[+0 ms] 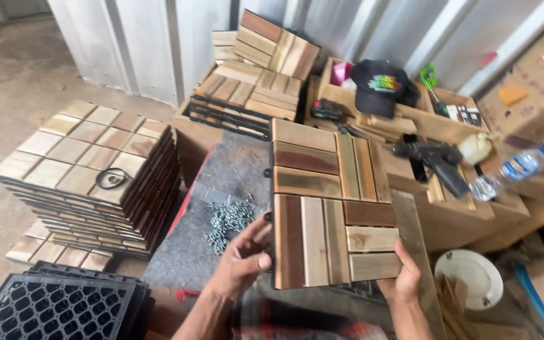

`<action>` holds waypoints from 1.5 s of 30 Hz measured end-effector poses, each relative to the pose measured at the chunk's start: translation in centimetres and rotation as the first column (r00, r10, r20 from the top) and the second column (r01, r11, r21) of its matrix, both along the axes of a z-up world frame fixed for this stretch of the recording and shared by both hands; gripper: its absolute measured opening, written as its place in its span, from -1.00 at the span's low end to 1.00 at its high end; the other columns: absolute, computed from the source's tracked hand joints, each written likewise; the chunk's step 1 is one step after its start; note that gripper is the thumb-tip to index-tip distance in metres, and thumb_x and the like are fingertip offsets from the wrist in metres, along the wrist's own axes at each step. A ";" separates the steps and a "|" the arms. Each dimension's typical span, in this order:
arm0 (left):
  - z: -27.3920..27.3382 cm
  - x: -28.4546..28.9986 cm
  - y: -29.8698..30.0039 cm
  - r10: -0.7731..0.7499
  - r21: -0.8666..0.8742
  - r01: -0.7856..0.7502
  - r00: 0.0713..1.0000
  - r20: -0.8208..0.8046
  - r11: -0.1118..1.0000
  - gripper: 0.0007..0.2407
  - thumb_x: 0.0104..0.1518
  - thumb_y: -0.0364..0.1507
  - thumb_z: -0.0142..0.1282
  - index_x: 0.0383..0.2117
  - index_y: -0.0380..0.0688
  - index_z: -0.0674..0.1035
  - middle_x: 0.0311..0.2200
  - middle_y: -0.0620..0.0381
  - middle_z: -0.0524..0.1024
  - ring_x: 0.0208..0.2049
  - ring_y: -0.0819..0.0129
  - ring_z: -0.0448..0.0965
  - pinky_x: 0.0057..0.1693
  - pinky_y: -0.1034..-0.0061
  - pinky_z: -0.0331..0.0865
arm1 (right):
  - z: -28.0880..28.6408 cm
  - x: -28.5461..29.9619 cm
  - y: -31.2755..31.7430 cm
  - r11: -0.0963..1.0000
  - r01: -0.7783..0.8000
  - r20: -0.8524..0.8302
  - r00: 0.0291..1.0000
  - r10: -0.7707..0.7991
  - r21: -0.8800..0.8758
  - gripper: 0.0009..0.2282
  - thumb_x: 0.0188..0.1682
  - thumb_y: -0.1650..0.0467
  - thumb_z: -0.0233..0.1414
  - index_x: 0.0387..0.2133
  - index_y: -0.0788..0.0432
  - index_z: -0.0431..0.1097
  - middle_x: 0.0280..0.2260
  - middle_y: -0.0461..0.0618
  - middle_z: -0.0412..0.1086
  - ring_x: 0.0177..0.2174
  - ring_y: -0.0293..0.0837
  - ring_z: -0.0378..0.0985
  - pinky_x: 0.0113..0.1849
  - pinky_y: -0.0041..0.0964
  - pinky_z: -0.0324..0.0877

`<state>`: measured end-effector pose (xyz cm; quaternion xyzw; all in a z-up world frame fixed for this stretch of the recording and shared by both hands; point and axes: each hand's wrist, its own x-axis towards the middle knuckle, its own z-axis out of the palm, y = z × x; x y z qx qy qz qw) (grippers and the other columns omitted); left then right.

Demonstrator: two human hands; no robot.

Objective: Assembling decorative wooden tiles by screwing a lattice frame to a base and arranging wooden slats into a pattern.

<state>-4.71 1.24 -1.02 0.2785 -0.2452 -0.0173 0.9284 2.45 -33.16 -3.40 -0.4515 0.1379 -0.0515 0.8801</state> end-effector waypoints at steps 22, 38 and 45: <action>5.6 28.5 17.6 0.806 0.461 -0.678 0.568 -0.168 0.573 -0.38 0.20 -0.10 0.25 0.33 -0.08 0.32 0.12 -0.33 0.47 0.08 -0.27 0.53 0.16 0.04 0.47 | 12.8 23.6 23.1 0.998 0.061 0.004 0.998 -0.061 0.014 -0.43 -0.04 0.19 0.18 0.21 0.12 0.22 0.22 0.18 0.12 0.30 0.13 0.06 0.30 0.33 -0.26; 1.9 27.6 6.1 0.604 0.897 -0.400 0.673 0.427 -0.188 -0.30 0.09 -0.32 0.25 0.39 -0.20 0.20 0.45 -0.19 -0.01 0.43 -0.19 -0.01 0.34 -0.42 -0.10 | 8.1 24.5 22.5 -0.026 -0.265 -0.233 0.791 0.566 -0.964 -0.32 -0.11 0.46 0.10 0.36 -0.05 0.09 0.46 0.00 -0.45 0.36 0.19 -0.16 0.32 0.04 -0.02; 0.4 20.1 -0.3 0.273 0.944 -0.292 0.905 0.325 -0.157 -0.43 0.12 -0.12 0.21 0.25 -0.07 0.43 0.38 -0.06 0.18 0.41 -0.06 0.10 0.34 -0.34 0.02 | 11.4 13.0 17.1 0.027 -0.263 -0.200 0.794 0.573 -0.965 -0.50 0.02 0.43 0.01 0.30 0.04 0.23 0.31 0.09 0.17 0.30 0.14 0.11 0.28 0.08 0.09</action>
